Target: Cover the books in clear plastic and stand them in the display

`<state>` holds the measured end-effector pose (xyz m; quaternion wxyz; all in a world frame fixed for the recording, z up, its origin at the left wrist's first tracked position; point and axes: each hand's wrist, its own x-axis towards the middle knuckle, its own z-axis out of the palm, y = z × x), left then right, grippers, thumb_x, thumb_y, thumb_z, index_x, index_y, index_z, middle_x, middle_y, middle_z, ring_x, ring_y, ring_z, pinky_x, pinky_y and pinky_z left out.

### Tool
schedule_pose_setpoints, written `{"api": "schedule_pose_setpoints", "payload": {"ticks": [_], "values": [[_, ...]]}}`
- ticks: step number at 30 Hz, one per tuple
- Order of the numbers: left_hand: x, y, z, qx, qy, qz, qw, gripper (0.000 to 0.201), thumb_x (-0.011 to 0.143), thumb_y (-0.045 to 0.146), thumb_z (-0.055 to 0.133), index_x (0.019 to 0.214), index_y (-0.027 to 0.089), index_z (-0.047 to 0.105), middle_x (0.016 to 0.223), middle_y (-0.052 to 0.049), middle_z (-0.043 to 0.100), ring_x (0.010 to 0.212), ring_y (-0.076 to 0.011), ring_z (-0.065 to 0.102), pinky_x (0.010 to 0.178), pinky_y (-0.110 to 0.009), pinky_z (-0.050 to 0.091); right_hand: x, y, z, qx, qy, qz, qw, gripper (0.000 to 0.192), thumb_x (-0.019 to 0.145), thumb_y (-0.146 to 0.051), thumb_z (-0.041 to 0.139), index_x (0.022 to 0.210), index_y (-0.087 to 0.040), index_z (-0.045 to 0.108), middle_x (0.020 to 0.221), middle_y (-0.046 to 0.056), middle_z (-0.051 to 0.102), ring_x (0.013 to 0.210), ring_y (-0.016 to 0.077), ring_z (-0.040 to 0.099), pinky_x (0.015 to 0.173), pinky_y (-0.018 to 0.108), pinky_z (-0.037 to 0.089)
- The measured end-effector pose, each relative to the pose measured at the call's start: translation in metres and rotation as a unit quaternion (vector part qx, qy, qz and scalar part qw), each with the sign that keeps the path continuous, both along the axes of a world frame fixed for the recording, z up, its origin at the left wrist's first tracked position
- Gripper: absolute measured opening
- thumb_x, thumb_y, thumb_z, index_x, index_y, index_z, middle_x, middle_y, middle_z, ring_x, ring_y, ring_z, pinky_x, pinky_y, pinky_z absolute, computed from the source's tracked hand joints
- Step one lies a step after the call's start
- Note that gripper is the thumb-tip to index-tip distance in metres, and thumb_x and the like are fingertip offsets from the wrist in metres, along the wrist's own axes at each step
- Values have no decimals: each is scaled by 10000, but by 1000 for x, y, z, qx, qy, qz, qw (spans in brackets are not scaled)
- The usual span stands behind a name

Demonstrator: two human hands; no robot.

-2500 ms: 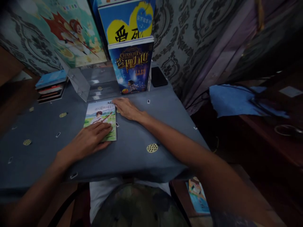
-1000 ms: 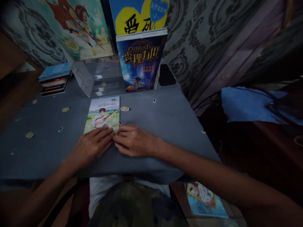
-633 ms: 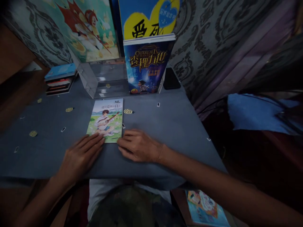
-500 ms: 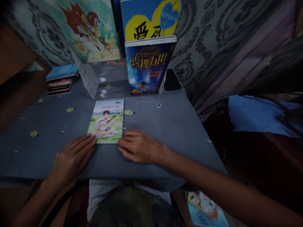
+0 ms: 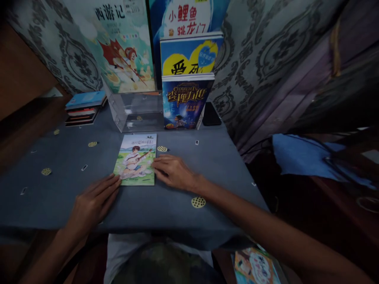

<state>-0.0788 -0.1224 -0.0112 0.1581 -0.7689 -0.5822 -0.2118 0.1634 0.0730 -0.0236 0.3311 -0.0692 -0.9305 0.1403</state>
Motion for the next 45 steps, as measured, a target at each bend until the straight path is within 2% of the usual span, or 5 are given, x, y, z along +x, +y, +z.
{"api": "schedule_pose_setpoints", "payload": {"ticks": [8,15,25,34,45], "values": [[-3,-1,-7,3,-3,7,1000,307,1012,224,512,1285,212,651,1247,-70,737,1166,-243,697,942,-404,621,-44,75,-3,-82,-52,-104,990,279,953,-212,551,1139,-160,753,1141,114,779,1054,245,736,944,371,571],[-9,8,-2,-35,-9,32,999,296,1022,281,482,1224,204,683,1229,-81,742,1104,-244,715,972,-443,591,-53,87,-7,-153,-36,-139,978,309,927,-214,546,1138,-172,767,1163,89,779,1064,248,736,951,356,552],[-45,123,14,-177,-97,87,975,363,982,330,497,1267,188,671,1391,-137,644,1360,-295,553,1134,-468,448,-48,94,-6,-238,23,-103,965,379,995,-313,462,1277,-166,669,1220,99,747,1125,235,703,971,382,542],[25,191,15,-170,-39,-23,984,343,977,225,493,1265,171,671,1363,-127,664,1269,-270,621,1092,-437,468,-50,97,-9,-268,55,-98,957,399,1019,-361,432,1307,-165,626,1208,103,735,1147,224,686,1006,377,516],[33,133,-2,-184,0,-57,981,485,1043,359,399,1497,208,476,1562,-121,479,1499,-244,374,1231,-520,284,-50,92,-7,-208,13,-97,973,378,1016,-305,473,1312,-126,625,1236,140,729,1146,222,686,1010,361,502]]}}
